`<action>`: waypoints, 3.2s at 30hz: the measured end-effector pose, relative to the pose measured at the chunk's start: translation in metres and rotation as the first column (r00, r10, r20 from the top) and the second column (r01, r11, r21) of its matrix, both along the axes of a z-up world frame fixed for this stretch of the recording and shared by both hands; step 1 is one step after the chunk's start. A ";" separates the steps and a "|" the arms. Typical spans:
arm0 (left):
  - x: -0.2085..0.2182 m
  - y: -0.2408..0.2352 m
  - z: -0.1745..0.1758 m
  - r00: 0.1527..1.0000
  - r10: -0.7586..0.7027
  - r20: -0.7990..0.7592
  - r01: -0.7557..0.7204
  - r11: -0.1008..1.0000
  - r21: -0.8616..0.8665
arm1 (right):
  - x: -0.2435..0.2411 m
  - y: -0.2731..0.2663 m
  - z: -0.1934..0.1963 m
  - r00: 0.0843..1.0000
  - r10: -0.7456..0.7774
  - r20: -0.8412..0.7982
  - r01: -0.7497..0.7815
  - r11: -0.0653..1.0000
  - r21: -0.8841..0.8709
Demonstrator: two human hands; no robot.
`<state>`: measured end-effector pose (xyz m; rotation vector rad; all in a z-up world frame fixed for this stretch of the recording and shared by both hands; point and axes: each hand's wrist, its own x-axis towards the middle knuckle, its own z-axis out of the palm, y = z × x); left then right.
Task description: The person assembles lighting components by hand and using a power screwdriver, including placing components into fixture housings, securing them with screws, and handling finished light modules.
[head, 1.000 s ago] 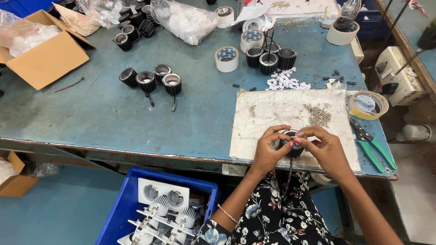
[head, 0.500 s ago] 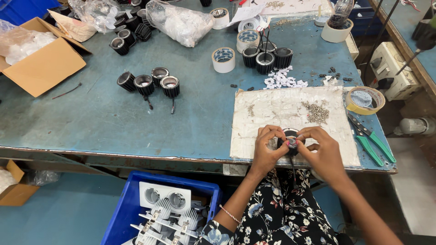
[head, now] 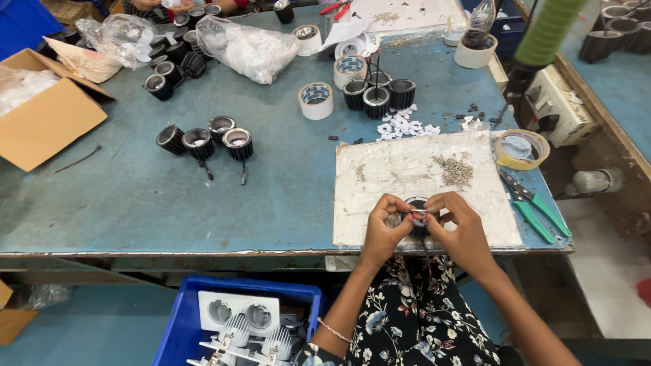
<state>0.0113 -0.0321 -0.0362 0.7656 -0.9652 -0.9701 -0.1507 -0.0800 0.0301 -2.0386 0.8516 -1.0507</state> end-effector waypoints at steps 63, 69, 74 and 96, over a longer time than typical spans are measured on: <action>-0.001 0.011 0.025 0.899 0.121 0.421 -0.160 0.985 0.059 | -0.119 -0.189 0.005 0.834 -0.468 -0.293 0.211 0.760 -0.614; -0.001 0.013 0.027 0.893 0.136 0.430 -0.169 0.985 0.040 | -0.121 -0.204 0.005 0.719 -0.464 -0.518 -0.010 0.738 -0.674; -0.001 0.014 0.028 0.897 0.135 0.420 -0.165 0.986 0.036 | -0.124 -0.218 0.012 0.663 -0.395 -0.636 -0.005 0.847 -0.531; -0.001 0.015 0.029 0.906 0.124 0.405 -0.151 0.988 0.034 | -0.166 -0.287 -0.040 0.939 -0.344 -0.003 0.324 0.883 0.340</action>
